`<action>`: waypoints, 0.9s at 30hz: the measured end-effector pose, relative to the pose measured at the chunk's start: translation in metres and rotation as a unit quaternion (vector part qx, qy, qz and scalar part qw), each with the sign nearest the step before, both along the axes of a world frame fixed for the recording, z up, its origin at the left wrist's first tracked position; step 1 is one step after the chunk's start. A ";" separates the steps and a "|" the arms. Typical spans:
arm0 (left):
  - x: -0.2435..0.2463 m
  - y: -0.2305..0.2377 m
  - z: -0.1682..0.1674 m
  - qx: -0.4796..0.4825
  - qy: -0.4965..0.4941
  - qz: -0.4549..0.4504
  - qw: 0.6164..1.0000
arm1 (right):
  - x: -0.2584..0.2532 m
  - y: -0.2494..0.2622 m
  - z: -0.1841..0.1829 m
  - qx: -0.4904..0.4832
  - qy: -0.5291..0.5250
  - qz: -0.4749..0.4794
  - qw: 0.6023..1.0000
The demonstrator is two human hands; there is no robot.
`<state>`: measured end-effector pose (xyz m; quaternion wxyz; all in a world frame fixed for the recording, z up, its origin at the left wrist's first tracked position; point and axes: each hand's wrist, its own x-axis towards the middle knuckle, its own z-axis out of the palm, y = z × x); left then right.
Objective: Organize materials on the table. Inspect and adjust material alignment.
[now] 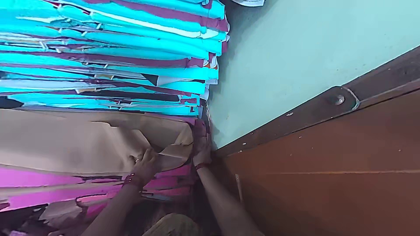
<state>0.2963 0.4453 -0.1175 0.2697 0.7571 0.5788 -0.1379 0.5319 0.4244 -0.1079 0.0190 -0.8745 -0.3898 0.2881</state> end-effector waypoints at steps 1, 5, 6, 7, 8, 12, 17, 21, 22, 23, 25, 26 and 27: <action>0.000 0.006 0.000 -0.013 0.002 0.009 1.000 | -0.006 0.001 -0.003 -0.020 -0.008 0.038 0.999; 0.012 0.020 -0.003 -0.049 0.024 -0.004 0.999 | -0.007 0.026 -0.037 -0.074 0.011 0.077 0.994; 0.017 0.021 -0.001 -0.052 0.040 -0.014 0.998 | -0.004 0.034 -0.044 -0.083 0.012 0.075 0.994; 0.023 0.021 0.000 -0.052 0.053 -0.020 0.997 | -0.002 0.041 -0.048 -0.089 0.012 0.072 0.993; 0.028 0.019 0.001 -0.051 0.067 -0.031 0.996 | 0.002 0.044 -0.050 -0.085 0.010 0.068 0.994; 0.035 0.019 0.002 -0.037 0.054 -0.070 0.995 | 0.017 0.032 -0.036 0.130 -0.019 0.020 0.991; 0.029 0.008 -0.010 -0.058 0.024 -0.138 0.988 | -0.011 0.017 -0.018 0.137 0.050 0.017 0.989; 0.036 0.000 -0.032 0.109 -0.054 -0.139 0.983 | 0.002 0.040 -0.016 0.093 0.041 0.038 0.994; 0.042 0.000 -0.032 0.140 -0.088 -0.141 0.976 | 0.011 0.043 -0.010 0.122 0.053 0.027 0.991; 0.053 0.000 -0.028 0.152 -0.118 -0.142 0.971 | 0.020 0.044 0.001 0.145 0.063 0.005 0.987; 0.084 0.005 -0.012 0.093 -0.127 -0.147 0.977 | 0.039 0.048 0.021 0.147 0.051 -0.033 0.987; 0.100 0.007 -0.009 0.065 -0.112 -0.158 0.979 | 0.045 0.047 0.027 0.124 0.022 -0.027 0.992; 0.113 0.012 -0.007 0.016 -0.082 -0.167 0.982 | 0.046 0.045 0.034 0.091 -0.008 0.001 0.996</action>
